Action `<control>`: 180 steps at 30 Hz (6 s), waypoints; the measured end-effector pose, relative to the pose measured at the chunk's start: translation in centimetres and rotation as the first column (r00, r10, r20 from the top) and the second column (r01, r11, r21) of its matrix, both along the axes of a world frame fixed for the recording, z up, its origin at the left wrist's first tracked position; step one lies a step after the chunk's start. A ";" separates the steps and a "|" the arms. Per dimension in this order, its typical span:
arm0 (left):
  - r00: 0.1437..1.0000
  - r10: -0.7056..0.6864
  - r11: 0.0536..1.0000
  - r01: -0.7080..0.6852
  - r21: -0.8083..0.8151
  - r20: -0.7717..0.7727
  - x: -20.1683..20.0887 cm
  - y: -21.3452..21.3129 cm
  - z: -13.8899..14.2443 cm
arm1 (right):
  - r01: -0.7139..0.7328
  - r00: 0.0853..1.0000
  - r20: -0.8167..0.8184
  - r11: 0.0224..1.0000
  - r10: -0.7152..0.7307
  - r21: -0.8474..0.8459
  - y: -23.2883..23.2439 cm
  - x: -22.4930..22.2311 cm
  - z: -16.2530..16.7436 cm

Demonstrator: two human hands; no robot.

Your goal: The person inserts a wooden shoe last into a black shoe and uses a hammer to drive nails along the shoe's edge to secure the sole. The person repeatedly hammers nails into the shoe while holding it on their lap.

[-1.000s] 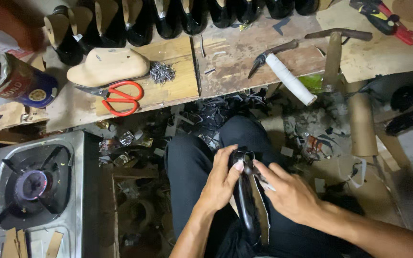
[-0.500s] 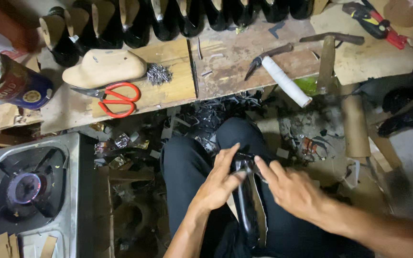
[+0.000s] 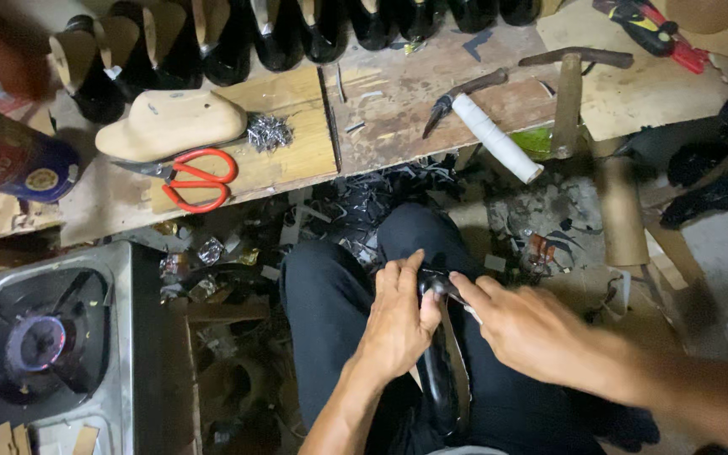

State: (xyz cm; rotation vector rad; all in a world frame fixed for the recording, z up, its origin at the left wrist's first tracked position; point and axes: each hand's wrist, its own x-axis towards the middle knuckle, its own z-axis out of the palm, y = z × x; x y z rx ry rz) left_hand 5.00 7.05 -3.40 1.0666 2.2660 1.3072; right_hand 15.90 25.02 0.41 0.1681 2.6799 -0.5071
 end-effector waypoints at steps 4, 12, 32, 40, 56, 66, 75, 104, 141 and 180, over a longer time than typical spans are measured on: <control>0.983 -0.072 0.989 0.048 0.140 0.171 -1.3 -1.0 -0.5 | 0.066 0.966 -0.254 0.996 -0.049 0.055 -2.8 0.6 -3.0; 0.989 0.146 0.971 -0.143 0.190 -0.002 0.7 -0.6 -1.2 | 0.195 0.925 -0.264 0.938 -0.273 -0.287 -2.7 1.7 -3.1; 0.991 0.121 0.966 -0.107 0.234 -0.048 0.6 -0.5 -1.1 | 0.392 0.919 0.124 0.834 -0.374 -0.389 -1.5 -0.3 1.0; 0.994 0.027 0.930 -0.066 0.362 0.110 0.2 -1.3 -1.7 | 0.113 0.878 -0.451 0.985 -0.160 -0.130 -2.9 0.9 -5.5; 0.947 0.134 0.881 -0.249 0.402 0.293 -0.3 -0.9 -4.1 | 0.155 0.927 -0.299 0.958 -0.225 -0.242 -4.1 0.1 -0.5; 0.904 0.122 0.879 -0.290 0.379 0.410 -0.4 -0.7 -5.0 | -0.238 0.798 -0.598 0.874 -0.072 -0.423 -2.3 4.5 -3.1; 0.909 0.180 0.858 -0.332 0.392 0.376 -0.5 -1.2 -3.1 | -0.144 0.779 -0.594 0.864 -0.201 -0.482 -3.5 2.9 -1.7; 0.737 0.420 0.872 -0.489 0.012 -0.530 -1.6 -8.0 3.5 | -0.111 0.695 -0.713 0.968 -0.086 -0.225 -10.0 -6.1 -3.6; 0.890 0.331 0.943 -0.300 0.143 -0.314 -1.3 -10.0 4.2 | -0.085 0.859 -0.507 0.955 -0.075 -0.285 -11.8 -2.8 -4.5; 0.997 0.076 0.984 -0.080 0.157 0.032 -5.1 -11.6 -1.2 | 0.026 0.990 -0.135 0.876 0.045 0.481 9.9 -11.3 0.7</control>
